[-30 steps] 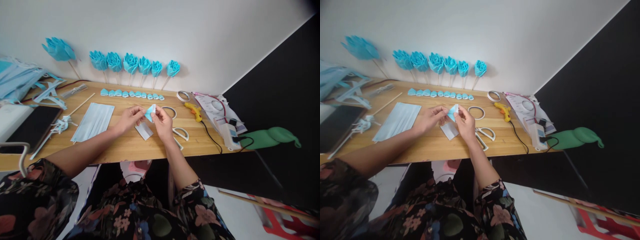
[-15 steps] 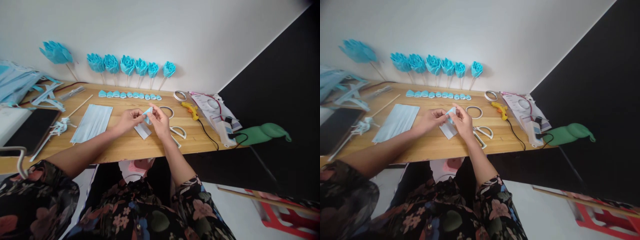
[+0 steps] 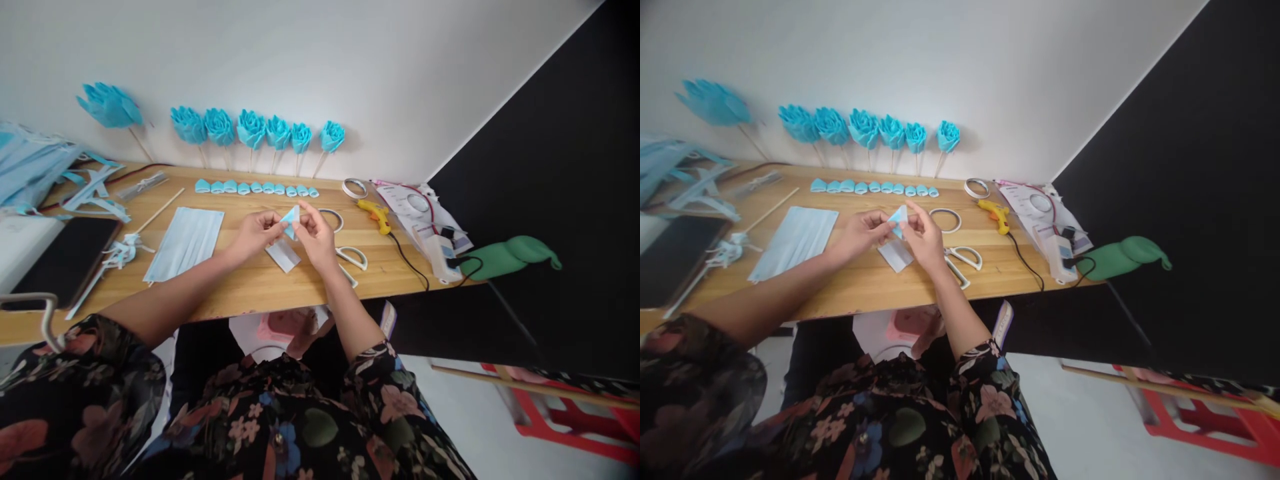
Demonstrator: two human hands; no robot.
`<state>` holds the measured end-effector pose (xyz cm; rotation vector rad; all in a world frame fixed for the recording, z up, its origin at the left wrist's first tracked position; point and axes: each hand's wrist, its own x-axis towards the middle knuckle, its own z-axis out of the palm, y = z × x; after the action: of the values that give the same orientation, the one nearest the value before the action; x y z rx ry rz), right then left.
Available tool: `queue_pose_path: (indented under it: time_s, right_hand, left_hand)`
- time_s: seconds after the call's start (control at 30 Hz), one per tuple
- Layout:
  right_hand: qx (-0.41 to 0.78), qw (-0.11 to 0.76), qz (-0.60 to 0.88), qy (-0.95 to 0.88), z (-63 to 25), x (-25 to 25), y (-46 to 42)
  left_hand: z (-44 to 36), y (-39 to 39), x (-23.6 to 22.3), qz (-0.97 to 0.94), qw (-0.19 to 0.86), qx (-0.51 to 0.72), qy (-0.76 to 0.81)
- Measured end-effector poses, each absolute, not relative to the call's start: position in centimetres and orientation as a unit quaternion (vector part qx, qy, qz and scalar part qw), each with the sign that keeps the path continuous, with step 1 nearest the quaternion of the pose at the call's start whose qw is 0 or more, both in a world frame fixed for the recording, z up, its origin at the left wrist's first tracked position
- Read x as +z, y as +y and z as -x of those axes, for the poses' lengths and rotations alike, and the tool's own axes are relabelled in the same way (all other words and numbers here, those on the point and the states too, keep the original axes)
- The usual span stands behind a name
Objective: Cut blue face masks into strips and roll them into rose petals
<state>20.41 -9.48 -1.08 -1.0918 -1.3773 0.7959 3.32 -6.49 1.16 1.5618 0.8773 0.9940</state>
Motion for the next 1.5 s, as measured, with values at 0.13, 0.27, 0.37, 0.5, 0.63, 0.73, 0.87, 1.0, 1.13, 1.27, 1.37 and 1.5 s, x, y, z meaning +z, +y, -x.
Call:
queue_pose_path:
  time_s: [0.13, 0.27, 0.37, 0.5, 0.63, 0.73, 0.87, 1.0, 1.13, 1.27, 1.37, 1.5]
  right_hand:
    - [0.321, 0.561, 0.481, -0.592, -20.3, -1.0, -9.4]
    - [0.309, 0.557, 0.484, -0.6, -20.4, -0.9, -9.3]
    - [0.309, 0.572, 0.473, -0.595, -20.4, -1.0, -9.4]
    - [0.314, 0.59, 0.468, -0.578, -20.4, -0.9, -9.3]
    - [0.3, 0.617, 0.466, -0.559, -20.5, -0.8, -9.3]
    - [0.267, 0.621, 0.468, -0.57, -20.9, -0.4, -9.7]
    - [0.177, 0.564, 0.469, -0.656, -22.3, 1.1, -10.5]
    - [0.087, 0.445, 0.43, -0.781, -24.0, 2.5, -10.3]
    - [0.103, 0.406, 0.398, -0.816, -24.2, 2.4, -8.9]
    - [0.171, 0.418, 0.397, -0.799, -24.0, 2.0, -8.4]
    - [0.26, 0.447, 0.387, -0.763, -24.3, 2.2, -9.0]
    - [0.392, 0.498, 0.422, -0.648, -24.0, 2.3, -9.6]
  left_hand:
    - [-3.4, -6.7, 1.4, -0.658, 0.52, 0.403, 0.367]
    - [-3.4, -6.4, 1.1, -0.659, 0.528, 0.395, 0.361]
    - [-3.3, -6.2, 1.0, -0.648, 0.538, 0.402, 0.36]
    - [-3.3, -6.1, 1.3, -0.629, 0.552, 0.416, 0.355]
    - [-3.3, -6.1, 1.6, -0.61, 0.569, 0.423, 0.354]
    - [-3.3, -6.0, 1.7, -0.588, 0.586, 0.431, 0.354]
    - [-3.3, -6.0, 1.6, -0.558, 0.616, 0.44, 0.34]
    - [-3.4, -6.4, 1.6, -0.539, 0.647, 0.417, 0.343]
    - [-3.4, -6.6, 1.7, -0.539, 0.656, 0.402, 0.342]
    - [-3.3, -6.3, 1.4, -0.56, 0.63, 0.405, 0.354]
    - [-3.2, -6.1, 1.2, -0.578, 0.612, 0.412, 0.348]
    - [-3.2, -6.1, 1.3, -0.605, 0.58, 0.434, 0.331]
